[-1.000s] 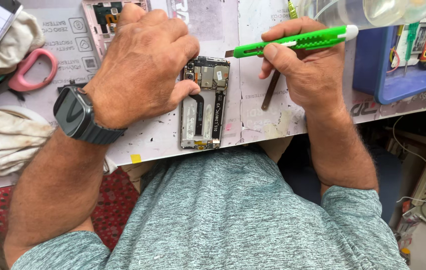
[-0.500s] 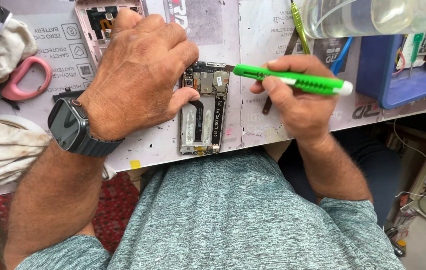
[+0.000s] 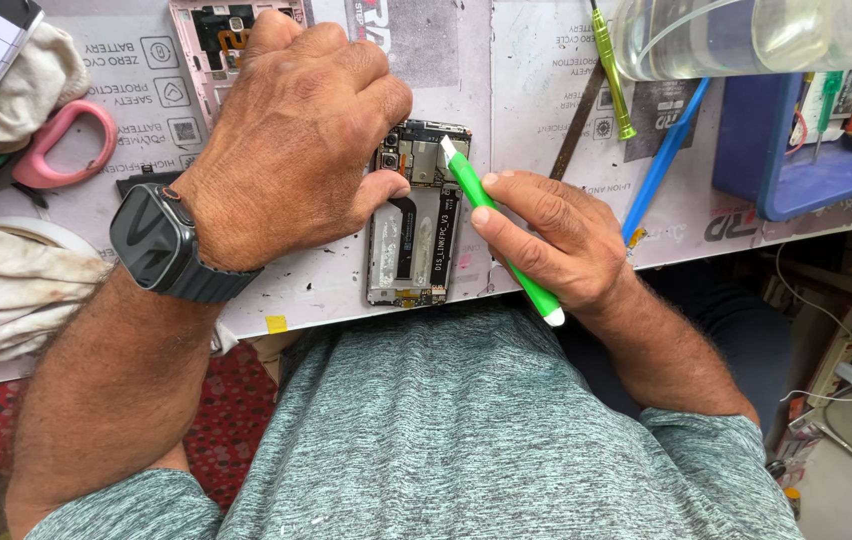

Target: The person holds a disassembled smartphone and uses a green screwdriver and a green utility knife to adjust internal components and pry at the battery area. The device remains open throughout the clip.

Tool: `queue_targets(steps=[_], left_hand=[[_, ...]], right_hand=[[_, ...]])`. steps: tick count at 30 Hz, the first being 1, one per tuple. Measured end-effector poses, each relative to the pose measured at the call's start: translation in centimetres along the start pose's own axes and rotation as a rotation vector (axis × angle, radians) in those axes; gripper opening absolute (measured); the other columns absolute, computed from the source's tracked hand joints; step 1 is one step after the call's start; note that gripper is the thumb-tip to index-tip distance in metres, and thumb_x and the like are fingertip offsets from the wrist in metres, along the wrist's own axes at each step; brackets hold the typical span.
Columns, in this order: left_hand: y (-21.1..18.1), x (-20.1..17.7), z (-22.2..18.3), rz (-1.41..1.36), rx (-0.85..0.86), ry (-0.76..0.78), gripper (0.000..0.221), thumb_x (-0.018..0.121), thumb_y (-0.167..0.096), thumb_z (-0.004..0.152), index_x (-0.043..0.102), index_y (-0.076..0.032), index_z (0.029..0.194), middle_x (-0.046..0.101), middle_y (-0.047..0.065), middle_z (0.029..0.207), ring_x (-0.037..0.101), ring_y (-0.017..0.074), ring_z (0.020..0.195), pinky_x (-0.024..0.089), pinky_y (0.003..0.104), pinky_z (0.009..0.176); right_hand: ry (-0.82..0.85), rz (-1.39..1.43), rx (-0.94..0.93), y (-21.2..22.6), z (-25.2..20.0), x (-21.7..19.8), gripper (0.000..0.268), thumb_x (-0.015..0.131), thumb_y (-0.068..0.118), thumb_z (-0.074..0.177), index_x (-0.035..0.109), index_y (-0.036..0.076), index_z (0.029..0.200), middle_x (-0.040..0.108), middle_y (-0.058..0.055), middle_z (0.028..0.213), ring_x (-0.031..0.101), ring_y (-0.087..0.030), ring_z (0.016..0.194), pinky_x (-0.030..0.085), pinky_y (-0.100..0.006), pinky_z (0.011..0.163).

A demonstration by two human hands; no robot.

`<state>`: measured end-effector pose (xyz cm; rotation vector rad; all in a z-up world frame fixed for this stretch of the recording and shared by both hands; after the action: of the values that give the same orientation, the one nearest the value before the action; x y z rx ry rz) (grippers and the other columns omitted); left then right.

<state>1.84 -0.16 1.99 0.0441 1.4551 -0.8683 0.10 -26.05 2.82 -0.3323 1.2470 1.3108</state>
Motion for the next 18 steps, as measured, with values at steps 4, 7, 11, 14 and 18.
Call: queue_targets(steps=[4,7,11,14,18], left_hand=[[0.12,0.31,-0.22,0.023,0.006,-0.015,0.05,0.092,-0.043,0.075,0.074,-0.007,0.104,0.067,0.008,0.101,0.061,0.0273,0.1,0.039,0.047,0.095],[0.2,0.45,-0.43,-0.004,0.007,-0.022,0.049,0.093,-0.041,0.076,0.074,-0.007,0.104,0.067,0.007,0.102,0.061,0.0272,0.102,0.038,0.047,0.098],[0.13,0.53,-0.38,0.002,0.005,-0.027,0.049,0.093,-0.042,0.076,0.074,-0.007,0.105,0.067,0.007,0.103,0.061,0.0272,0.103,0.038,0.047,0.098],[0.16,0.4,-0.39,-0.005,0.006,-0.023,0.048,0.093,-0.041,0.076,0.073,-0.007,0.104,0.067,0.008,0.102,0.061,0.0277,0.103,0.038,0.047,0.099],[0.13,0.42,-0.35,-0.008,0.002,-0.017,0.048,0.093,-0.041,0.076,0.073,-0.007,0.103,0.067,0.008,0.102,0.061,0.028,0.104,0.038,0.047,0.099]], right_hand=[[-0.015,-0.011,0.005,-0.04,-0.21,0.23,0.036,0.085,-0.001,0.091,0.068,0.001,0.123,0.068,-0.021,0.12,0.074,-0.033,0.106,0.067,-0.04,0.085],[-0.012,-0.009,0.019,0.09,-0.37,0.31,0.036,0.085,-0.001,0.091,0.068,0.002,0.122,0.067,-0.02,0.121,0.074,-0.032,0.106,0.067,-0.04,0.084],[0.003,-0.013,0.015,0.09,-0.36,0.24,0.036,0.085,-0.002,0.091,0.068,0.001,0.123,0.067,-0.02,0.121,0.074,-0.033,0.107,0.067,-0.041,0.085],[0.017,-0.026,0.01,0.15,-0.34,0.24,0.037,0.084,-0.001,0.091,0.068,0.002,0.124,0.066,-0.02,0.122,0.073,-0.033,0.108,0.067,-0.041,0.087],[0.018,-0.042,0.001,0.16,-0.48,0.36,0.037,0.083,0.0,0.091,0.068,0.003,0.124,0.066,-0.02,0.123,0.073,-0.033,0.109,0.067,-0.041,0.087]])
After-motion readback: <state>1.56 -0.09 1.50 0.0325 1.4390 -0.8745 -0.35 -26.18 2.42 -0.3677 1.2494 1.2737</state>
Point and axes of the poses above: each hand's wrist, its own z-axis towards the middle knuckle, its own x-axis out of the palm, y = z × x, the point moved 2 cm from there along z, towards the middle knuckle
